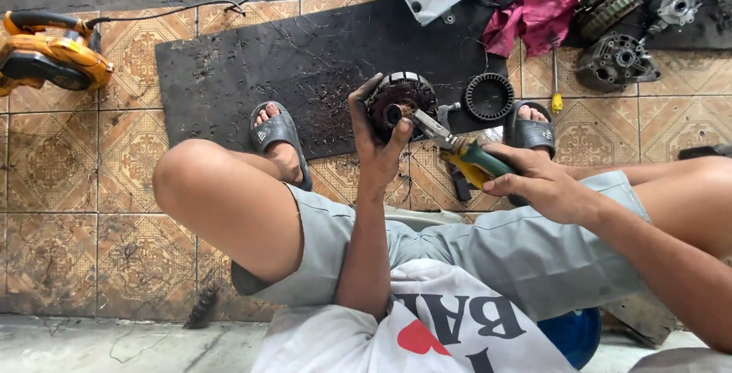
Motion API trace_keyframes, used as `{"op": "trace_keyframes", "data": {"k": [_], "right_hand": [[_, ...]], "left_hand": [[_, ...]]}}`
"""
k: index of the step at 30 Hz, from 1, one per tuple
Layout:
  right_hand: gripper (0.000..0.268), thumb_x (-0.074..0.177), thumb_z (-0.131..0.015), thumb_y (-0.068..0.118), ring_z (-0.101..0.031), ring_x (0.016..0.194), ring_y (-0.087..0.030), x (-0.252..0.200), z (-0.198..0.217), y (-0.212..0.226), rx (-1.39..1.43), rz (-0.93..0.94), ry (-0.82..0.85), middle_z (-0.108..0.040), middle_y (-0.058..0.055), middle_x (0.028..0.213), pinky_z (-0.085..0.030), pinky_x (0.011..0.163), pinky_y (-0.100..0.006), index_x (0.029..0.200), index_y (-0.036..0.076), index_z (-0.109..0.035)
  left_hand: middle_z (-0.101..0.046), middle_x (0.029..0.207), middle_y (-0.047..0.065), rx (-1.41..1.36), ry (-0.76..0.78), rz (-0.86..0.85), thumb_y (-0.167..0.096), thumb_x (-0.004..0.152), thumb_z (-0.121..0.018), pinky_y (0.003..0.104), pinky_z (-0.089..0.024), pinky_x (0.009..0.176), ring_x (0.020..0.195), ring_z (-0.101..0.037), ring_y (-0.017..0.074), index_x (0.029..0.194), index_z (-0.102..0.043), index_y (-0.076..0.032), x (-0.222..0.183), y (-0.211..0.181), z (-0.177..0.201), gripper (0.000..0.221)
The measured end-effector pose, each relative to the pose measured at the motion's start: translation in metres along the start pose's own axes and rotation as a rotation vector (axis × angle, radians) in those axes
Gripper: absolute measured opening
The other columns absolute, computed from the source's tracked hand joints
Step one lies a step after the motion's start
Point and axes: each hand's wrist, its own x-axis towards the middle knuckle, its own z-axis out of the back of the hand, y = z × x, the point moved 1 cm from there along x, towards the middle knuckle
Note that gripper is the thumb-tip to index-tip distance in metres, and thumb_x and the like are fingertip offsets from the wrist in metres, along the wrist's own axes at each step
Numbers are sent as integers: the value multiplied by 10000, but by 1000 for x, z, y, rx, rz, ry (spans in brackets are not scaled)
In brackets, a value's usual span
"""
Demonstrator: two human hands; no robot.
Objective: Removing copper wire windings from an electric motor stator using pliers
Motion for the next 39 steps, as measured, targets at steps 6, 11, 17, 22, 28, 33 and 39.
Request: {"op": "trace_keyframes", "data": {"k": [6,11,17,22,28,33,39], "right_hand": [[540,778,-719,39,-597,984,-153,-1,2,11,129,15,31,-692,-159,1017,-547,826,-364,1309,-60,-697],[484,812,-679,30,-600,1109,-187,-8,7,-4,156,9,38,-726,-191,1170,-520,952,-450,1290,-47,-697],[208,923,-647,198,-450,716,-125,-7,4,49,63,-64,163,-536,-6,862,-369,635,-268,1070,51,-669],[152,926,-673,184,-487,733,-146,-3,-5,44,14,116,55,-512,-40,816,-413,636,-312,911,42,-622],[290,956,-692,215,-512,580,-155,4,-14,59,-78,376,-79,-491,-27,688,-431,553,-283,720,76,-596],[328,958,-700,234,-573,544,-206,0,-15,62,-121,345,-124,-520,-41,686,-439,528,-289,700,90,-556],[349,999,-645,301,-626,582,-322,-2,-16,73,-302,261,-168,-648,-91,816,-471,530,-396,722,95,-594]], "left_hand": [[-464,1320,201,151,35,-298,-391,1010,-653,495,-619,877,1028,-611,307,1608,-208,-173,3,11,1,777],[-574,1154,224,88,50,-274,-407,959,-700,497,-652,778,903,-676,333,1475,-355,-18,7,3,2,731],[-420,1429,135,133,129,-151,-470,979,-725,458,-700,958,1276,-577,308,1488,-339,-161,-4,0,10,709],[-528,1313,221,121,130,-199,-396,910,-800,501,-643,927,1145,-648,364,1529,-293,-121,-2,4,7,846],[-561,1190,200,10,65,-102,-463,865,-811,492,-607,905,1051,-665,314,1440,-429,11,-1,1,2,837],[-534,1238,168,-31,44,-54,-509,896,-773,447,-584,959,1110,-632,265,1454,-447,-20,-5,4,-5,811],[-548,1203,183,14,49,-60,-465,911,-772,455,-575,958,1111,-643,288,1456,-428,6,-5,4,-4,798]]}}
